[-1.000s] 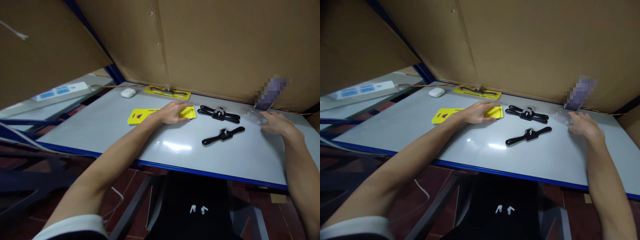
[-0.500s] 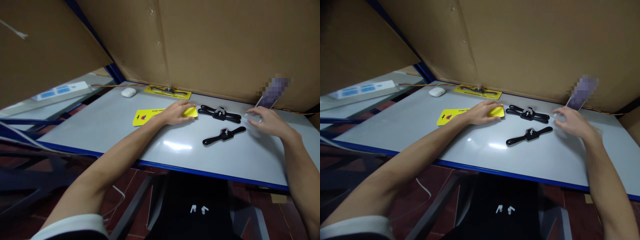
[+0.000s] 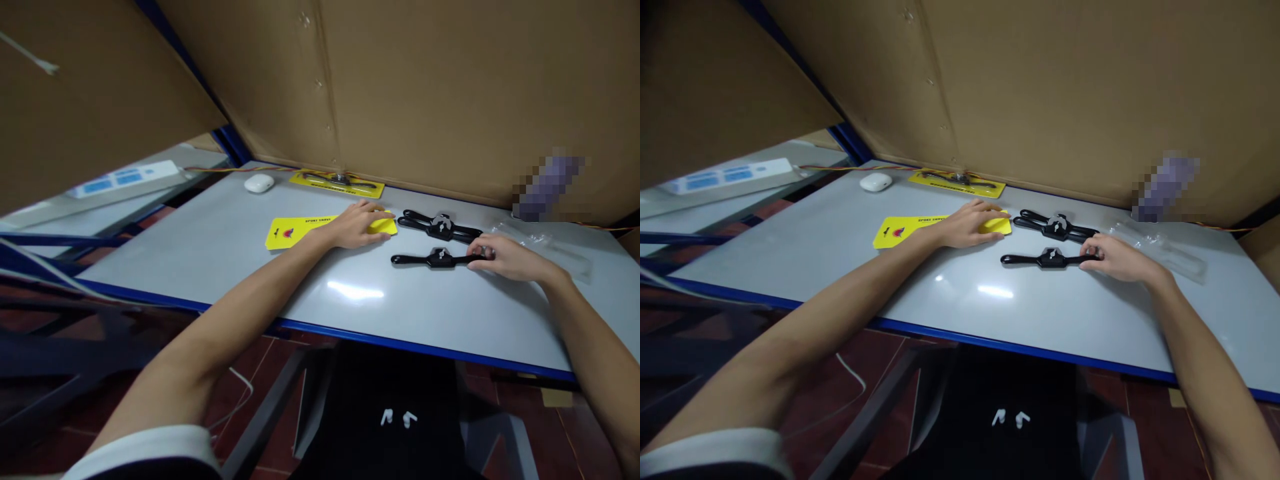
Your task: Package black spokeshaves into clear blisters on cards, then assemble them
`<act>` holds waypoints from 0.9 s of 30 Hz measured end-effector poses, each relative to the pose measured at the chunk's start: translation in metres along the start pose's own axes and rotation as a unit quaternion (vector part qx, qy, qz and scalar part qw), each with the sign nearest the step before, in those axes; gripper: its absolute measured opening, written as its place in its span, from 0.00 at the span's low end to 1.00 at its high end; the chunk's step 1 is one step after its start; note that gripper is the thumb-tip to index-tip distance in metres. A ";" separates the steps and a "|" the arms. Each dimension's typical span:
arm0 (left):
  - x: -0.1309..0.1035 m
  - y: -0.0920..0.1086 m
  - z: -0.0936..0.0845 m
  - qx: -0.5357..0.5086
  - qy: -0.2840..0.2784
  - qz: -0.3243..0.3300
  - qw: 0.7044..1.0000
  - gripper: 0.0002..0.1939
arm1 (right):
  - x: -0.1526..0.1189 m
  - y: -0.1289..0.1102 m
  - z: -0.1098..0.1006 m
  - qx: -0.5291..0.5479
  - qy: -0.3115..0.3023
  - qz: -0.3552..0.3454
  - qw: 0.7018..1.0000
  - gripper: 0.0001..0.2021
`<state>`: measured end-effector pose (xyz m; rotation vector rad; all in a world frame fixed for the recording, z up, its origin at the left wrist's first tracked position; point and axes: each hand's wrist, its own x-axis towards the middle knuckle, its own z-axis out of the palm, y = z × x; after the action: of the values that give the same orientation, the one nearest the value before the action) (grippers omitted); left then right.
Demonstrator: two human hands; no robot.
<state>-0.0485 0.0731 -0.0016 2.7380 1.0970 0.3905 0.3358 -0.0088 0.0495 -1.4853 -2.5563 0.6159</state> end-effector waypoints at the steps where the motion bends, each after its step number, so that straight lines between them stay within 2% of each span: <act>1: 0.000 0.000 -0.001 -0.006 0.000 0.000 1.000 0.34 | 0.001 0.000 0.002 0.004 0.002 0.000 1.000 0.15; 10: -0.006 -0.003 -0.016 -0.044 -0.005 -0.018 0.999 0.27 | 0.007 0.001 0.011 -0.003 0.049 0.015 0.999 0.16; 18: -0.006 -0.005 -0.015 -0.054 0.004 -0.028 0.998 0.31 | 0.007 0.004 0.012 -0.061 0.093 0.024 0.994 0.15; 21: -0.005 -0.017 -0.012 -0.041 0.057 -0.090 0.993 0.33 | 0.007 0.004 0.013 -0.084 0.098 0.030 0.991 0.15; 24: -0.007 -0.038 -0.011 -0.003 0.112 -0.165 0.980 0.32 | 0.008 0.004 0.013 -0.107 0.107 0.027 0.988 0.14; 27: -0.010 -0.062 -0.012 0.018 0.135 -0.213 0.968 0.32 | 0.008 0.003 0.014 -0.118 0.112 0.028 0.986 0.14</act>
<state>-0.0996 0.1115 -0.0072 2.4263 1.7265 0.6928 0.3303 -0.0046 0.0346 -1.5987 -2.4863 0.1424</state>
